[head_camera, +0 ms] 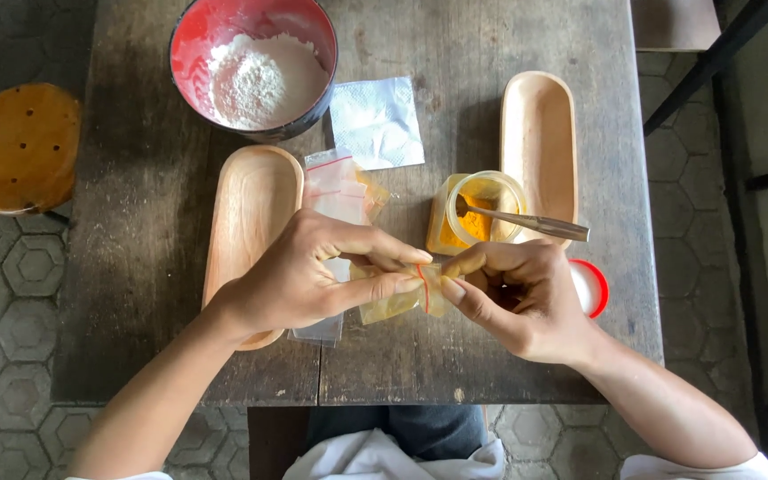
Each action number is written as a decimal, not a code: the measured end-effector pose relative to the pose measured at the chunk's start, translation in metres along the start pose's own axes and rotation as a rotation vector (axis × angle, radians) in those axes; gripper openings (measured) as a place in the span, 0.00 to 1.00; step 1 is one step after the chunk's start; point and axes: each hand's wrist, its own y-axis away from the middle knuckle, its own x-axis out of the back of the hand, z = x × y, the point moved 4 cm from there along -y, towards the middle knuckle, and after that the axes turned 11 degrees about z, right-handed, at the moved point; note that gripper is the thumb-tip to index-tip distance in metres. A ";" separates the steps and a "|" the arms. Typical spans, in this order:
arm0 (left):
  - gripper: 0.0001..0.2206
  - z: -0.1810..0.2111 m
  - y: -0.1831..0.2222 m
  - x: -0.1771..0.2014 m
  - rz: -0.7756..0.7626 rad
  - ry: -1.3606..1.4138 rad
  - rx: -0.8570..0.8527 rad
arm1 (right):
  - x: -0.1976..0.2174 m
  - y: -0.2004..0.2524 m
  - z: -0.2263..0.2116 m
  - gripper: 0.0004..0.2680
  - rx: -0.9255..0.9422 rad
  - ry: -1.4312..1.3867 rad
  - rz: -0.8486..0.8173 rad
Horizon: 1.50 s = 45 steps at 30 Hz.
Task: Scooping yellow powder from a jar into small plastic bags and sealing them.
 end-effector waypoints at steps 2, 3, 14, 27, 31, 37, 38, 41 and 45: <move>0.09 0.000 0.001 0.000 0.008 -0.001 0.007 | 0.000 0.000 -0.001 0.08 0.019 0.006 -0.005; 0.09 0.000 0.001 0.000 0.007 -0.001 0.008 | 0.000 0.000 -0.001 0.08 0.017 0.005 -0.004; 0.09 0.001 0.000 0.001 -0.015 0.003 -0.019 | 0.001 0.000 0.001 0.07 0.008 0.013 0.009; 0.36 -0.013 0.010 -0.011 0.093 -0.377 -0.406 | -0.002 0.004 0.002 0.06 -0.022 -0.030 0.113; 0.31 -0.005 0.015 -0.017 0.245 -0.650 -0.656 | -0.002 0.003 0.002 0.06 -0.006 -0.019 0.128; 0.23 0.002 0.016 -0.017 0.223 -0.656 -0.673 | -0.004 0.003 0.000 0.07 0.003 -0.032 0.123; 0.22 0.004 0.015 -0.016 0.225 -0.653 -0.677 | -0.004 0.003 0.000 0.07 -0.002 -0.035 0.124; 0.24 0.003 0.017 -0.016 0.228 -0.695 -0.729 | -0.002 0.003 0.001 0.08 0.022 0.025 0.142; 0.25 0.003 0.019 -0.016 0.263 -0.759 -0.791 | -0.002 0.004 0.001 0.07 0.057 0.031 0.156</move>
